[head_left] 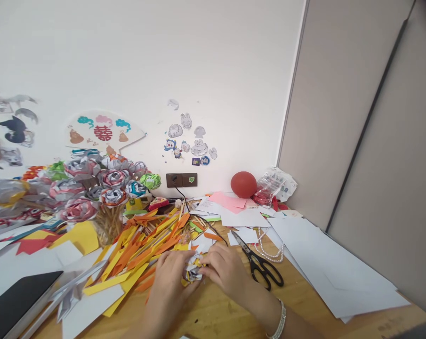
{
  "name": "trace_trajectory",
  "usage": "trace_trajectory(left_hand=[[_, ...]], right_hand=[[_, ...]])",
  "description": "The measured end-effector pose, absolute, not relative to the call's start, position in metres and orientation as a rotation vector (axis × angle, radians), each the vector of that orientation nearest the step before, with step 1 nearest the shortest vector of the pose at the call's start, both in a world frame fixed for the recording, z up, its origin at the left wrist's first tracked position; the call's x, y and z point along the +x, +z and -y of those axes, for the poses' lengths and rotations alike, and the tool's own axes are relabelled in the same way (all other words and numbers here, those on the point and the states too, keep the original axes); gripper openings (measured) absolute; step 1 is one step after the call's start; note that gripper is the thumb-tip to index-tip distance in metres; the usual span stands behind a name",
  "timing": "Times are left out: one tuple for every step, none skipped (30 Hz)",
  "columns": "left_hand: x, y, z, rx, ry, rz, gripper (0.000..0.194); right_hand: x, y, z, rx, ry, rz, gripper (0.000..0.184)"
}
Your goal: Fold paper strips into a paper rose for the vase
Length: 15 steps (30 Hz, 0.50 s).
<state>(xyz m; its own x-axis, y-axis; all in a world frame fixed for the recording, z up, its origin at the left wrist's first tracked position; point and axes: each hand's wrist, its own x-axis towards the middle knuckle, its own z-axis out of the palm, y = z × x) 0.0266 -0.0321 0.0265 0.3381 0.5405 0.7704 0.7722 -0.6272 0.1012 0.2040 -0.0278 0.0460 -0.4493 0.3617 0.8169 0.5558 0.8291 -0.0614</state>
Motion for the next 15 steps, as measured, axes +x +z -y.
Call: trace_trajectory(left_hand=[[0.027,0.026,0.032,-2.325,-1.173,1.175,0.034],[0.027,0.026,0.033,-2.326,-1.178,1.175,0.034],[0.027,0.027,0.033,-2.33,-1.184,1.174,0.034],[0.027,0.027,0.033,-2.337,-1.188,1.169,0.034],[0.027,0.027,0.033,-2.348,-1.188,1.159,0.033],[0.027,0.027,0.034,-2.358,-1.187,1.147,0.033],[0.027,0.028,0.034,-2.367,-1.182,1.136,0.034],[0.027,0.028,0.034,-2.372,-1.177,1.126,0.034],[0.027,0.029,0.035,-2.375,-1.17,1.12,0.034],[0.027,0.029,0.035,-2.375,-1.163,1.116,0.034],[0.027,0.03,0.036,-2.373,-1.158,1.113,0.034],[0.027,0.03,0.036,-2.371,-1.154,1.106,0.034],[0.027,0.031,0.037,-2.366,-1.155,1.094,0.034],[0.028,0.031,0.038,-2.361,-1.156,1.083,0.034],[0.028,0.031,0.038,-2.357,-1.159,1.073,0.034]], right_hand=[[0.204,0.046,0.028,-0.674,-0.278,2.097,0.026],[0.204,0.045,0.029,-0.684,-0.277,2.107,0.027],[0.203,0.044,0.03,-0.695,-0.267,2.115,0.027],[0.203,0.043,0.03,-0.706,-0.254,2.117,0.027],[0.202,0.042,0.031,-0.716,-0.244,2.112,0.027],[0.201,0.041,0.031,-0.72,-0.246,2.106,0.027],[0.201,0.04,0.031,-0.722,-0.269,2.104,0.026],[0.201,0.039,0.031,-0.72,-0.317,2.107,0.026],[0.202,0.038,0.031,-0.716,-0.386,2.114,0.025],[0.202,0.037,0.03,-0.711,-0.466,2.122,0.024],[0.203,0.037,0.03,-0.705,-0.54,2.125,0.023],[0.203,0.036,0.03,-0.698,-0.597,2.123,0.02],[0.204,0.036,0.03,-0.691,-0.629,2.119,0.018],[0.204,0.035,0.03,-0.682,-0.635,2.115,0.017],[0.205,0.035,0.03,-0.672,-0.625,2.114,0.016]])
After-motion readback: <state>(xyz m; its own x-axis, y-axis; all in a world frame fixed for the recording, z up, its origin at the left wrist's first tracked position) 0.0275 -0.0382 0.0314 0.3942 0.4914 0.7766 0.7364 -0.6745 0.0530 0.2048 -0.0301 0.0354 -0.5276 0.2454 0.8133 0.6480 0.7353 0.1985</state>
